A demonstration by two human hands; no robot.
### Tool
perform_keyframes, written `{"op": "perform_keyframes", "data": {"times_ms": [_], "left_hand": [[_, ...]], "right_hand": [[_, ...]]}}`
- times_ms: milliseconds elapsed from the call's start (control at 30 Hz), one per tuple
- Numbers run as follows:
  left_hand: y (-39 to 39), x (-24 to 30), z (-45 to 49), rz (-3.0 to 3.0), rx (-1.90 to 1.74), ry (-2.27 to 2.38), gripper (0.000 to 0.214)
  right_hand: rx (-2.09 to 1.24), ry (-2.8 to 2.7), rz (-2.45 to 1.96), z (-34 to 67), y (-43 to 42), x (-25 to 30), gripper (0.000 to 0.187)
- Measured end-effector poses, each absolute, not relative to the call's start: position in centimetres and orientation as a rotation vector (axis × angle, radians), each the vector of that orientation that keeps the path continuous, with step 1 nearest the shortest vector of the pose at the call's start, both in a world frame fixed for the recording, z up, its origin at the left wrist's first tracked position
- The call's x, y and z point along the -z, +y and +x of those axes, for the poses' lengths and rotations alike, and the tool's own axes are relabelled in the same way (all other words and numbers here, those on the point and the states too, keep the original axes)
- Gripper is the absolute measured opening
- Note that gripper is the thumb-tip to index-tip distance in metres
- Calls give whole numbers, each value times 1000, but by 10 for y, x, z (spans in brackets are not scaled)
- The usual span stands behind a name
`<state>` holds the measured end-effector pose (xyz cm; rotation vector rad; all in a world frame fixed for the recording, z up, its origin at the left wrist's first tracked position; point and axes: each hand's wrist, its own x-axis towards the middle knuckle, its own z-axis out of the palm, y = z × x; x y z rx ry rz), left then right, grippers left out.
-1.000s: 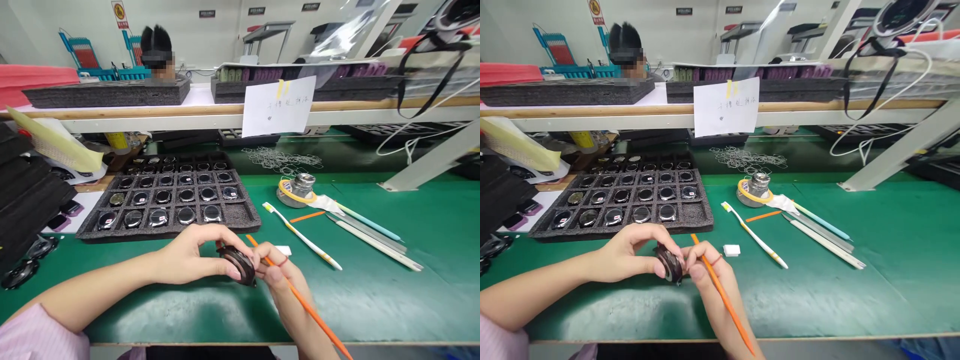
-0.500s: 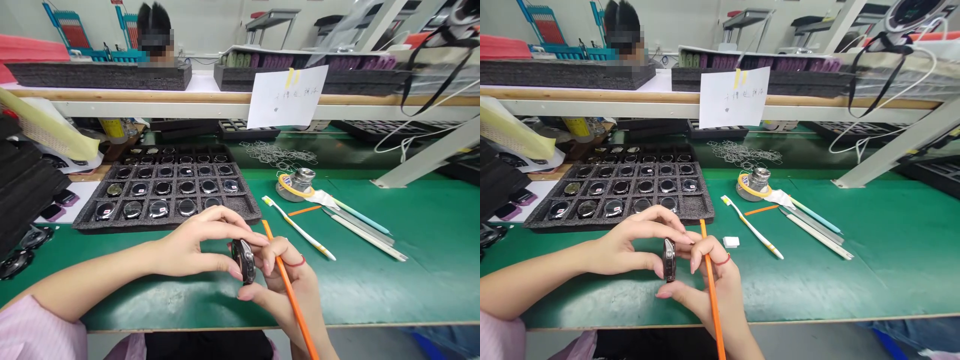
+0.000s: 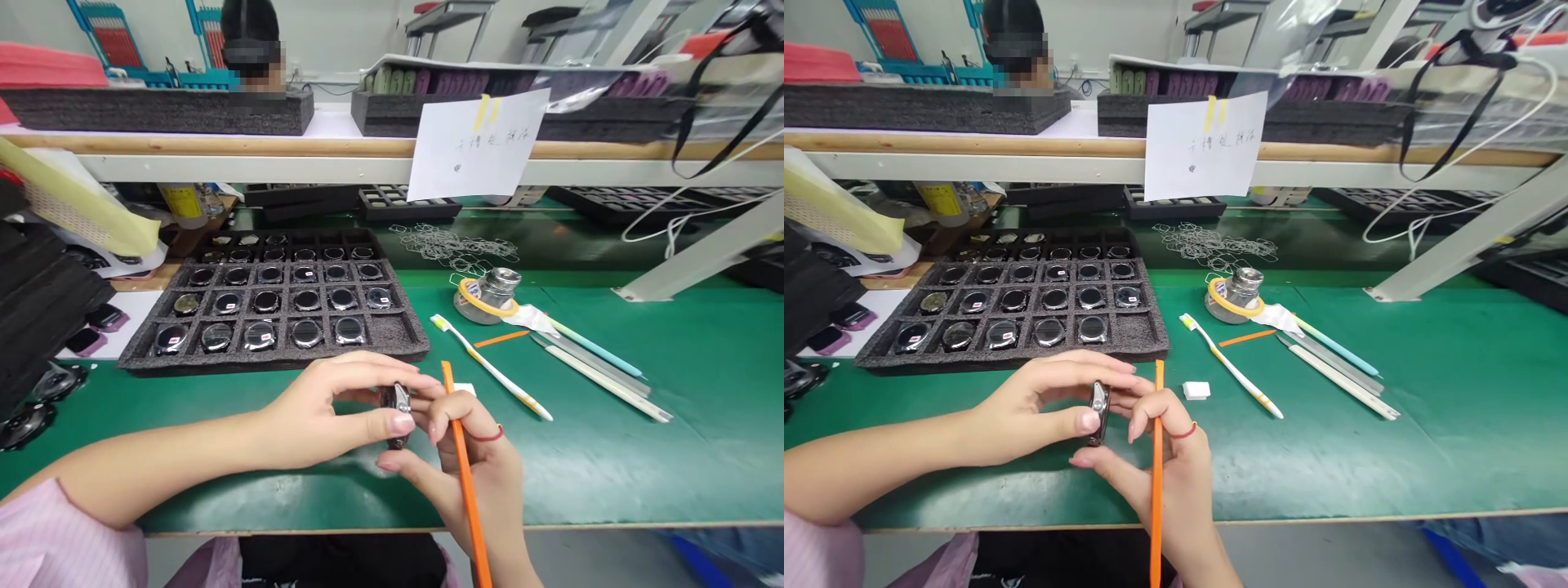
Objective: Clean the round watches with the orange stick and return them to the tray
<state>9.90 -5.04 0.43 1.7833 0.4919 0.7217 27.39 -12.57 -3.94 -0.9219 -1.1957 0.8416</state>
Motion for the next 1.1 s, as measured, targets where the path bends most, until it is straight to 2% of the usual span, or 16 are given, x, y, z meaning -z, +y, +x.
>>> {"op": "perform_keyframes", "data": {"times_ms": [167,300,400,500,567,633,767,833,900,1000,1100], "left_hand": [[-61,-5,102,1662,-662,529,37],[-62,-2,104,1448,-532,680,56],[-58,1,102,1380,-560,804,61],[-54,2,98,1367,-575,851,64],[-53,2,94,1346,-564,862,66],[-54,3,91,1328,-534,877,69],[-56,4,88,1336,-518,875,70],[-56,4,88,1341,-514,872,69],[-56,4,89,1341,-507,873,69],[-55,4,88,1336,-514,869,68],[-55,3,84,1326,-497,874,68]], "right_hand": [[-762,-1254,-937,269,-127,45,42],[-445,-1522,-1097,278,-126,47,31],[-241,-1718,-1208,311,-117,50,41],[58,-1619,-1560,363,-98,64,41],[211,-1663,-1803,398,-84,79,59],[205,-1772,-1846,423,-73,93,69],[198,-1821,-1798,429,-73,91,67],[292,-1804,-1706,413,-84,75,48],[427,-1821,-1493,391,-101,56,22],[445,-1997,-1135,368,-124,37,50],[462,-2171,-1063,368,-137,32,60]]}}
